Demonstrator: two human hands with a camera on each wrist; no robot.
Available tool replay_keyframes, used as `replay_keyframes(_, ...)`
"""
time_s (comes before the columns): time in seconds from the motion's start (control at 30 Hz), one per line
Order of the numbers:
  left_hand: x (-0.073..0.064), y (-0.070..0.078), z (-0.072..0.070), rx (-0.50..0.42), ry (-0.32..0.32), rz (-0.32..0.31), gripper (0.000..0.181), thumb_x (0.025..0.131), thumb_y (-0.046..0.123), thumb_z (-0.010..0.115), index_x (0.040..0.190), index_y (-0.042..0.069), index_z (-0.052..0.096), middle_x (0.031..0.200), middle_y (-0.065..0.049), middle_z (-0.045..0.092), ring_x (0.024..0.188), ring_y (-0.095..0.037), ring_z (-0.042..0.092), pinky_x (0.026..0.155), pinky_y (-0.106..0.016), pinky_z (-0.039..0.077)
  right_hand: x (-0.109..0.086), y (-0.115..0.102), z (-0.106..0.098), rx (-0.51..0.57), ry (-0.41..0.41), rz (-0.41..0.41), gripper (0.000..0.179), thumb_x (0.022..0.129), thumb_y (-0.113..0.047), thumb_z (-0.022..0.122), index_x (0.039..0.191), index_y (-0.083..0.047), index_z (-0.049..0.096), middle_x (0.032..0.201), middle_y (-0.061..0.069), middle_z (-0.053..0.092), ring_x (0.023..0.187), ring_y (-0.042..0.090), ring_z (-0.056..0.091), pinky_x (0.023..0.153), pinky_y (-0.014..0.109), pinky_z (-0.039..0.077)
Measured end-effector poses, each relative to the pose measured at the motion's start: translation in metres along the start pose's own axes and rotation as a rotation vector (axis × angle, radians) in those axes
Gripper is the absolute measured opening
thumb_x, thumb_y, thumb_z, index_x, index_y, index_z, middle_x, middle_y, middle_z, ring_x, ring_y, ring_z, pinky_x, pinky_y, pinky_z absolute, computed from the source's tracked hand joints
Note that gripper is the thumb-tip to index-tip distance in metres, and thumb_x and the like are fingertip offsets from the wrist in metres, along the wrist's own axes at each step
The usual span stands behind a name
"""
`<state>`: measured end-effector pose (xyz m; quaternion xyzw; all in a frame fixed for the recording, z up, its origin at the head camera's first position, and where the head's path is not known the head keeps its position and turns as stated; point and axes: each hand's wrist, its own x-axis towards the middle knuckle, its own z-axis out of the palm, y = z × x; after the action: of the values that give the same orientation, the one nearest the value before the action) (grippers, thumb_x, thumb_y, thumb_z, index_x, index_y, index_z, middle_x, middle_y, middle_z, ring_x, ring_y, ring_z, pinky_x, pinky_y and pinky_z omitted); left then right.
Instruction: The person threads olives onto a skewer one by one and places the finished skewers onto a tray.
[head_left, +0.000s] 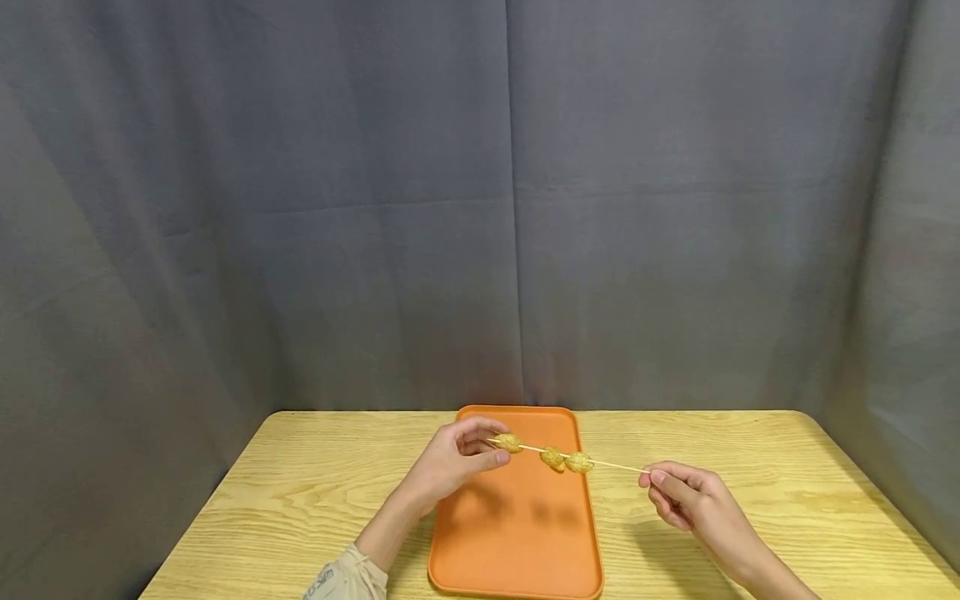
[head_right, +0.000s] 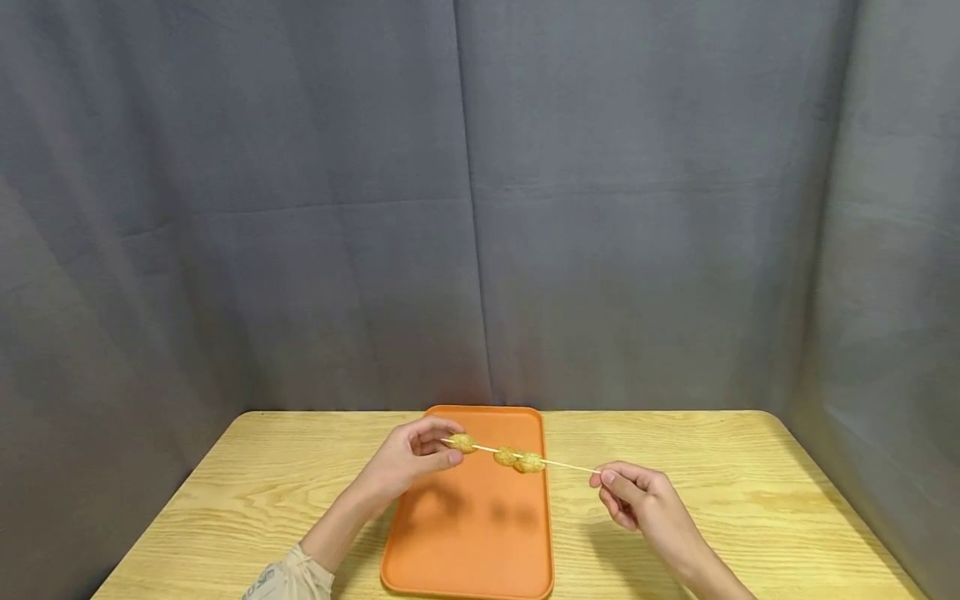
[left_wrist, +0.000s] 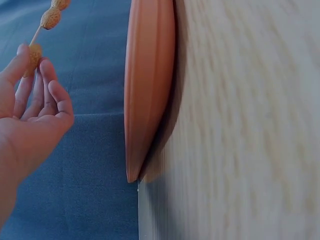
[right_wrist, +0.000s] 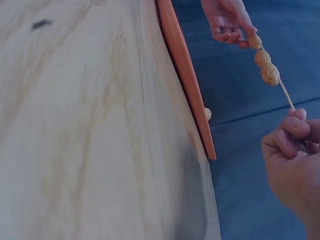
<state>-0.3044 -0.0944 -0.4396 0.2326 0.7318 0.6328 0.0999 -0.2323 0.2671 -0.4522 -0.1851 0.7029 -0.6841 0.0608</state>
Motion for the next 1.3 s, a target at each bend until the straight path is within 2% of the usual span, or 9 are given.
replay_keyframes(0.3,-0.002,-0.001,-0.003,0.057,0.009,0.028,0.039,0.088,0.032,0.078,0.123,0.018,0.068,0.118,-0.003,0.068,0.104,-0.02,0.07,0.09,-0.033,0.057,0.0,0.0,0.0,-0.12,-0.008,-0.008,0.036,0.108,-0.023,0.043,0.109,0.01,0.058,0.071,-0.003,0.05,0.058,0.032,0.028,0.048,0.04,0.029)
replay_keyframes(0.5,0.0,0.0,-0.002,0.004,0.01,-0.001,0.039,0.083,0.029,0.082,0.118,0.015,0.072,0.117,-0.004,0.071,0.104,-0.02,0.071,0.091,-0.033,0.058,0.0,-0.005,-0.004,-0.141,-0.026,0.004,0.037,0.108,-0.024,0.043,0.108,0.01,0.058,0.069,0.001,0.046,0.058,0.032,0.027,0.048,0.042,0.028)
replay_keyframes(0.67,-0.002,-0.001,-0.001,-0.044,-0.014,-0.021,0.037,0.081,0.024,0.085,0.113,0.01,0.073,0.116,-0.007,0.073,0.104,-0.02,0.072,0.091,-0.034,0.058,-0.001,-0.006,-0.001,-0.099,-0.071,0.017,0.036,0.108,-0.023,0.042,0.108,0.01,0.057,0.07,-0.001,0.048,0.059,0.033,0.026,0.049,0.042,0.026)
replay_keyframes(0.87,-0.004,0.0,0.0,-0.01,-0.035,-0.032,0.038,0.08,0.026,0.086,0.113,0.012,0.075,0.113,-0.006,0.074,0.098,-0.021,0.074,0.088,-0.033,0.059,-0.001,-0.005,0.007,-0.094,-0.082,0.023,0.036,0.108,-0.022,0.044,0.107,0.011,0.057,0.068,-0.002,0.047,0.057,0.032,0.025,0.049,0.043,0.024)
replay_keyframes(1.1,-0.01,0.002,-0.001,0.018,-0.025,-0.024,0.033,0.081,0.023,0.084,0.11,0.01,0.074,0.115,-0.007,0.073,0.099,-0.022,0.074,0.087,-0.031,0.059,0.005,-0.002,0.011,-0.111,-0.099,0.003,0.037,0.108,-0.023,0.044,0.106,0.011,0.058,0.069,-0.003,0.048,0.054,0.018,0.03,0.046,0.038,0.026)
replay_keyframes(1.2,-0.008,0.002,0.0,0.042,-0.045,-0.016,0.034,0.083,0.024,0.083,0.112,0.012,0.073,0.118,-0.006,0.072,0.103,-0.021,0.072,0.088,-0.031,0.059,0.004,0.0,0.008,-0.058,-0.09,0.017,0.034,0.108,-0.022,0.045,0.105,0.007,0.06,0.07,-0.006,0.051,0.055,0.01,0.033,0.047,0.038,0.024)
replay_keyframes(1.3,-0.004,0.002,0.002,0.059,-0.077,-0.016,0.036,0.085,0.027,0.081,0.118,0.017,0.071,0.122,-0.004,0.069,0.108,-0.02,0.07,0.09,-0.031,0.058,0.001,0.002,0.003,0.032,-0.087,0.017,0.029,0.107,-0.019,0.044,0.105,0.004,0.062,0.071,-0.006,0.053,0.055,0.009,0.032,0.048,0.039,0.019)
